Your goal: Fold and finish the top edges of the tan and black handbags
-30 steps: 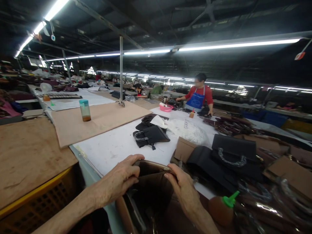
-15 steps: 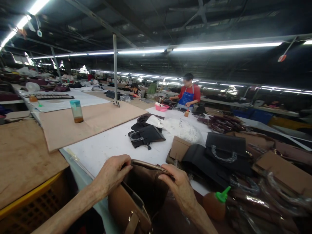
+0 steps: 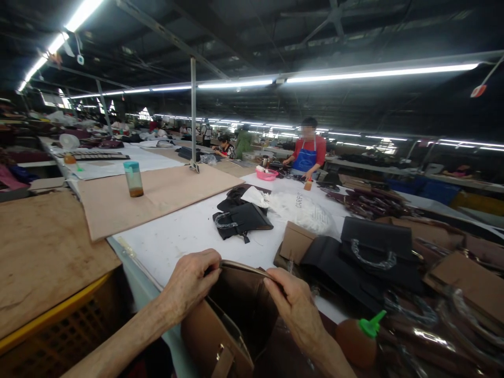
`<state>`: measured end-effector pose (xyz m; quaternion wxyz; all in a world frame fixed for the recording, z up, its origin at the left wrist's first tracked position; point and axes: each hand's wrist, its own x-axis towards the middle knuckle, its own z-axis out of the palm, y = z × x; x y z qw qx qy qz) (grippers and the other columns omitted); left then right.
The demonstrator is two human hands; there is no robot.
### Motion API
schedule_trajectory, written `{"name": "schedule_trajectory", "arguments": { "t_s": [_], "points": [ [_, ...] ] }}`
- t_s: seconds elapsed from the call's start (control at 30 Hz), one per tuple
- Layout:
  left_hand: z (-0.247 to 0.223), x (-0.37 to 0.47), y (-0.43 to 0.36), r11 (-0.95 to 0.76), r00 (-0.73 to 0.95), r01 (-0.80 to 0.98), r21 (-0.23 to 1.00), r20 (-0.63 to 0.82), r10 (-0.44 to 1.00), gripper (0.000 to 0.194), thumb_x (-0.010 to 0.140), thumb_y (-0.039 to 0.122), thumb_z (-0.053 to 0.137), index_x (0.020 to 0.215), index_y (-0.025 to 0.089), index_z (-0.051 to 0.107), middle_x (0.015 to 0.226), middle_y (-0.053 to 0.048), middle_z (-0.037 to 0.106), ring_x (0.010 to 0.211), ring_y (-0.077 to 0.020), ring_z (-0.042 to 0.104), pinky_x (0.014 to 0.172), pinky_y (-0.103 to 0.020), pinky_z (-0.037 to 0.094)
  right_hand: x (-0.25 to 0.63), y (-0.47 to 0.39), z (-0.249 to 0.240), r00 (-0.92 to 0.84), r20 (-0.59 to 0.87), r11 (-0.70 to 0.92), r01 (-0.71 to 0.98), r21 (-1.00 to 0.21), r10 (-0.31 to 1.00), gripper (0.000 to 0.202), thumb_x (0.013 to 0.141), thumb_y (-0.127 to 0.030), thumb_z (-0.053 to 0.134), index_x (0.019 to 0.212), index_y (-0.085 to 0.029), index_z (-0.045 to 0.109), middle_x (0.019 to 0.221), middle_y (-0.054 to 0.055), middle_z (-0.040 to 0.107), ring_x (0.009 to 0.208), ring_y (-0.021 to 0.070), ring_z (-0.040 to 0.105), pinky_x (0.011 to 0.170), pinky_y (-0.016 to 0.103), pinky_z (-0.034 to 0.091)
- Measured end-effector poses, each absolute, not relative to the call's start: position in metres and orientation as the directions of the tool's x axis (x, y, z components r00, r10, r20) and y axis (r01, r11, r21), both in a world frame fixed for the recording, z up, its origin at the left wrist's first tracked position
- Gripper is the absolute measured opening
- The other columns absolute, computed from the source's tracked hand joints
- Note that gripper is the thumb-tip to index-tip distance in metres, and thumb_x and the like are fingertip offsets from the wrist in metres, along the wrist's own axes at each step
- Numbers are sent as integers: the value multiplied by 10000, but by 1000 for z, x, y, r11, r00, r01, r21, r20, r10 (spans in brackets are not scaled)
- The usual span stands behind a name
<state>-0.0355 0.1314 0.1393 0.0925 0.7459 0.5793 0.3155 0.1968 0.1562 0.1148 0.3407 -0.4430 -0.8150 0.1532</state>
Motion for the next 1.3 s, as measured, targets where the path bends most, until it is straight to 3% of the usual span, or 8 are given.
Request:
{"name": "schedule_trajectory", "arguments": {
  "t_s": [0.1, 0.2, 0.43, 0.63, 0.77, 0.87, 1.07, 1.3],
  "points": [
    [136, -35, 133, -256, 82, 829, 497, 345, 935, 140, 724, 148, 432, 591, 184, 412, 587, 46, 476, 579, -104, 442, 581, -216, 292, 192, 157, 114, -428, 497, 635, 667, -389, 754, 223, 887, -222, 410, 1060, -237, 550, 920, 21, 593, 797, 173, 541, 718, 300, 398],
    [134, -35, 132, -225, 49, 844, 487, 347, 937, 127, 724, 153, 441, 602, 185, 448, 582, 48, 483, 580, -103, 444, 581, -216, 287, 188, 161, 114, -460, 531, 657, 704, -270, 712, 147, 854, -237, 499, 978, -232, 577, 932, 21, 585, 811, 185, 532, 739, 312, 395],
    [139, -31, 131, -147, -21, 873, 465, 336, 942, 122, 711, 168, 463, 594, 185, 490, 555, 50, 493, 566, -100, 452, 579, -216, 277, 184, 168, 112, -474, 541, 654, 730, -199, 694, 101, 828, -272, 553, 899, -222, 605, 788, 4, 597, 725, 175, 538, 676, 291, 385],
    [138, -31, 133, -140, -35, 870, 473, 342, 939, 134, 705, 184, 479, 574, 187, 510, 535, 52, 491, 551, -96, 448, 567, -213, 268, 182, 168, 113, -450, 533, 645, 718, -260, 717, 142, 866, -274, 496, 832, -214, 621, 712, -1, 603, 675, 156, 538, 638, 264, 353],
    [138, -30, 134, -109, -51, 880, 463, 320, 946, 131, 696, 188, 479, 569, 187, 512, 525, 49, 487, 546, -98, 446, 564, -216, 263, 181, 167, 115, -454, 511, 628, 740, -239, 730, 168, 872, -257, 486, 756, -208, 597, 691, -9, 589, 655, 145, 525, 616, 258, 321],
    [142, -28, 134, -69, -68, 898, 434, 293, 954, 131, 689, 184, 465, 568, 189, 514, 528, 41, 489, 551, -107, 448, 565, -223, 258, 179, 166, 117, -465, 510, 614, 771, -168, 724, 197, 879, -252, 470, 712, -209, 567, 671, -13, 577, 632, 143, 511, 604, 265, 298],
    [153, -22, 132, 4, -111, 920, 391, 252, 961, 150, 687, 168, 427, 563, 194, 509, 517, 24, 474, 532, -122, 434, 543, -230, 244, 164, 164, 121, -544, 572, 615, 784, 85, 614, 118, 852, -181, 487, 748, -195, 539, 665, 2, 570, 628, 164, 511, 652, 309, 273],
    [154, -20, 129, 46, -139, 928, 369, 230, 963, 149, 697, 163, 421, 586, 195, 516, 529, 14, 489, 545, -133, 450, 540, -236, 234, 154, 168, 121, -549, 592, 622, 777, 100, 590, 131, 834, -225, 546, 708, -202, 519, 639, -9, 571, 596, 161, 506, 615, 301, 258]
  ]
}}
